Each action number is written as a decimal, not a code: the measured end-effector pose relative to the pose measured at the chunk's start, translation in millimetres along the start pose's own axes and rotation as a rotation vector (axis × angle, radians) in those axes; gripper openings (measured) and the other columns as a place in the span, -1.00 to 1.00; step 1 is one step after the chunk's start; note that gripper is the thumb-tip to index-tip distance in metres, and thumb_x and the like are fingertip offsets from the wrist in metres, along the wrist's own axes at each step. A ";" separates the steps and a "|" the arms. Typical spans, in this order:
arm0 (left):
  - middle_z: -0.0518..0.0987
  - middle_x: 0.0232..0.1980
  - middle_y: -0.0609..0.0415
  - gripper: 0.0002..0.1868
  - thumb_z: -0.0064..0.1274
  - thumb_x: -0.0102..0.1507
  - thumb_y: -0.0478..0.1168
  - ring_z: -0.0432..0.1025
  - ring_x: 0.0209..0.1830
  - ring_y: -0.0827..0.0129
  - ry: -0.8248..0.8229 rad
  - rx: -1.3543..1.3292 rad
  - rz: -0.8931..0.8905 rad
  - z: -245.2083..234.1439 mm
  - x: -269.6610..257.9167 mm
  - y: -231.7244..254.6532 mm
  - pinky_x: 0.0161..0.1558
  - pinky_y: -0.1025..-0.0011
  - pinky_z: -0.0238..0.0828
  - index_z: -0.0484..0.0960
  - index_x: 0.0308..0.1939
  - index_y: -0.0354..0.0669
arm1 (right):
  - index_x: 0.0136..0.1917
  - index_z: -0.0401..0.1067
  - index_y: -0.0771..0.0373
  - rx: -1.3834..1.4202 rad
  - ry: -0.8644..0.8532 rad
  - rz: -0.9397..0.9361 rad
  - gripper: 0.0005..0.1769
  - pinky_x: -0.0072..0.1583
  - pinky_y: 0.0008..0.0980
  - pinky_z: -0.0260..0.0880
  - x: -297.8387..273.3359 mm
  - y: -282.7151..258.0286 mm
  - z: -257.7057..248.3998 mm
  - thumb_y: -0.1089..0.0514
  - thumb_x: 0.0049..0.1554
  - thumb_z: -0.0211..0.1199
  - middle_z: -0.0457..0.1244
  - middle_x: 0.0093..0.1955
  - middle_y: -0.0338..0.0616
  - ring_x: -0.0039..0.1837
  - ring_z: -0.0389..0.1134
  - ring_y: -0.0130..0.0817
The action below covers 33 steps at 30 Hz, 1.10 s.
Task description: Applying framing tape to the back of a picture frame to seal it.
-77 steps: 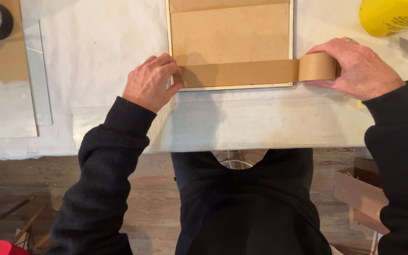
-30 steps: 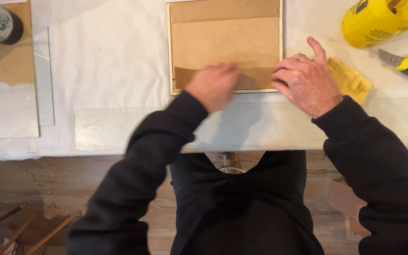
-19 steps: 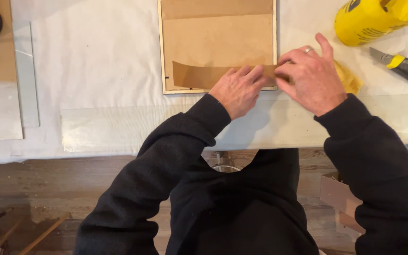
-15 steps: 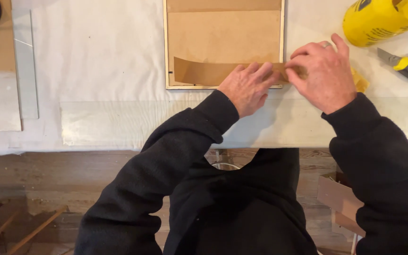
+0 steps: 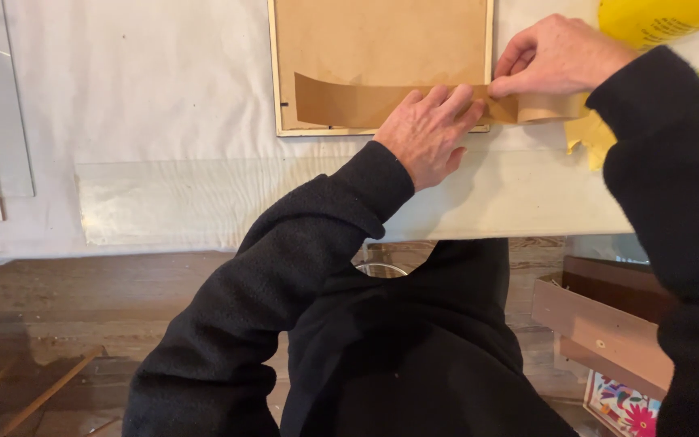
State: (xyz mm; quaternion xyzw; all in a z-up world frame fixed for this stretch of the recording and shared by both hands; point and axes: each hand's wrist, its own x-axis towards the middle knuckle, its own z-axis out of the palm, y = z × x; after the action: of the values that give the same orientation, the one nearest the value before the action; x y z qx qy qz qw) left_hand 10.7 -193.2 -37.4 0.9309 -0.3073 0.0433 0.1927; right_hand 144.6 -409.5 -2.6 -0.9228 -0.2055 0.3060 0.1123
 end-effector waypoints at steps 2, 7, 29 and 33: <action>0.36 0.12 0.04 -0.30 0.23 0.12 0.03 0.37 0.04 0.24 -0.013 0.024 -0.009 3.6 0.9 -0.3 -0.11 0.20 0.38 0.41 0.25 -0.18 | -0.04 0.66 0.27 0.058 -0.071 0.059 -0.53 0.04 -0.32 0.46 8.0 4.8 -0.4 -0.16 -0.02 0.50 0.45 -0.15 -0.07 -0.08 0.46 -0.28; 0.36 0.14 0.05 -0.29 0.22 0.10 0.04 0.37 0.03 0.24 0.006 0.026 -0.005 8.2 -0.6 0.0 -0.09 0.21 0.38 0.42 0.25 -0.19 | -0.02 0.66 0.27 0.063 -0.105 0.068 -0.52 -0.01 -0.31 0.41 15.3 15.9 6.9 -0.16 0.00 0.49 0.42 -0.16 -0.07 -0.11 0.41 -0.27; 0.36 0.14 0.05 -0.28 0.23 0.10 0.05 0.36 0.03 0.24 -0.026 0.067 -0.026 6.3 1.5 1.5 -0.13 0.23 0.38 0.44 0.26 -0.20 | -0.09 0.63 0.29 0.097 -0.058 0.075 -0.56 -0.14 -0.36 0.33 13.7 15.6 10.0 -0.11 -0.05 0.53 0.33 -0.27 -0.17 -0.22 0.30 -0.36; 0.36 0.15 0.06 -0.28 0.24 0.11 0.05 0.36 0.05 0.24 0.000 0.052 -0.013 8.8 2.3 1.2 -0.07 0.22 0.39 0.44 0.26 -0.18 | -0.07 0.63 0.28 0.144 -0.025 0.091 -0.58 -0.13 -0.37 0.32 11.4 17.1 11.3 -0.10 -0.02 0.50 0.33 -0.27 -0.20 -0.22 0.30 -0.37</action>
State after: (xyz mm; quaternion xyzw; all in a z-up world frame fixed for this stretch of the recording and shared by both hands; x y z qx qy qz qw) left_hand 11.5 -198.8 -44.7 0.9375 -0.3001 0.0501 0.1687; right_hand 151.3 -418.7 -23.1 -0.9167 -0.1421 0.3365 0.1617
